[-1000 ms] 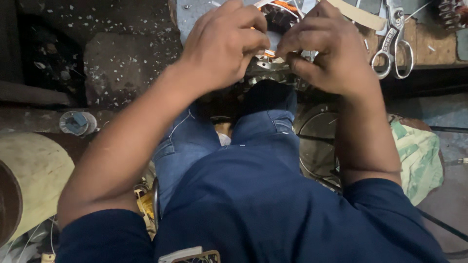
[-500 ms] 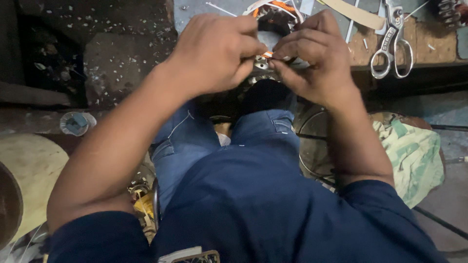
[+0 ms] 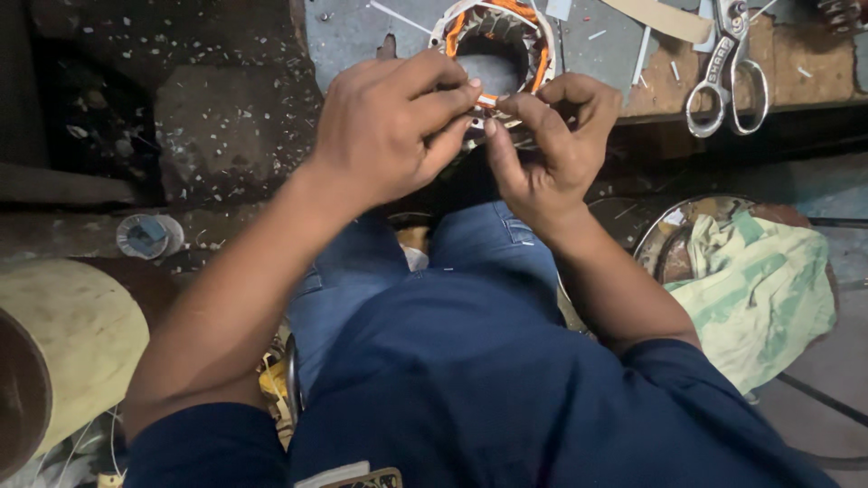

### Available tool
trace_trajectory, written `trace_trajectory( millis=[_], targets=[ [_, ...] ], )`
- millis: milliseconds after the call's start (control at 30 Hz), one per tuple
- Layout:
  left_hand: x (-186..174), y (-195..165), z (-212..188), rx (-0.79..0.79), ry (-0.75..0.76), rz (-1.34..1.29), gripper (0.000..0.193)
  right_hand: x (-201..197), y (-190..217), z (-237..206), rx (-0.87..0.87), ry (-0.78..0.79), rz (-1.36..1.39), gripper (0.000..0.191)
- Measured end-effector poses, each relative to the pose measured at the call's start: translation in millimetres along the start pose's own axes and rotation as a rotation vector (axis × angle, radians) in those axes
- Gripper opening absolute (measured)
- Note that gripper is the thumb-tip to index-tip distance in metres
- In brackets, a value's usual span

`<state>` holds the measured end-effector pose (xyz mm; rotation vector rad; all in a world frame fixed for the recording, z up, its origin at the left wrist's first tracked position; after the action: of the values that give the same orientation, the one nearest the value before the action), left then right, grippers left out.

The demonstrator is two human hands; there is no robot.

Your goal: The person is repairing a circular electrical component, likely a stator, by hand. They are seen threading white wires through slots in the component and adjusting the copper windings.

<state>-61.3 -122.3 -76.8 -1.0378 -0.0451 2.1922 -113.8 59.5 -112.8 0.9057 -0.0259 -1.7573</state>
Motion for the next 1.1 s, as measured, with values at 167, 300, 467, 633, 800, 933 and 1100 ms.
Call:
trace_trajectory(
  millis=[167,300,467,633,800,933,1100],
  targets=[
    [0.6,-7.5,-3.2,-0.016,0.002,0.107,0.029,7.5,-5.6,-7.4,0.033,-0.041,0.061,0.025],
    [-8.5,-7.5,-10.6,-0.090,-0.070,0.060,0.041,7.4,-2.4,-6.1,0.031,-0.044,0.054,0.025],
    [-23.3,18.8,-36.0,-0.453,-0.225,-0.142,0.036,-14.5,8.4,12.5,0.014,0.006,0.040,0.038],
    [-36.1,40.9,-47.2,-0.547,-0.309,-0.152,0.033,-16.1,33.5,37.0,-0.194,0.236,-0.184,0.058],
    [-34.6,41.3,-23.6,-0.209,-0.276,0.337,0.040,14.9,41.7,47.9,-0.228,0.379,-0.447,0.049],
    [-24.4,67.5,-17.3,-0.304,-0.196,0.167,0.030,29.9,35.1,48.5,-0.152,0.439,-0.463,0.042],
    [-27.4,63.9,-26.9,-0.368,-0.199,-0.187,0.019,20.0,29.3,47.0,-0.217,0.446,-0.377,0.038]
  ],
)
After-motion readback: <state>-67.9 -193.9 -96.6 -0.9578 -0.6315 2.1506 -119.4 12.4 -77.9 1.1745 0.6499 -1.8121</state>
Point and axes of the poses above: each hand's wrist, its own z-axis towards the middle knuckle, its own x-axis out of the palm, y = z × x, the point moved 6 cm from there along z, towards the middle knuckle, and after that the axes turned 2 degrees about x, right-handed, at the moved point
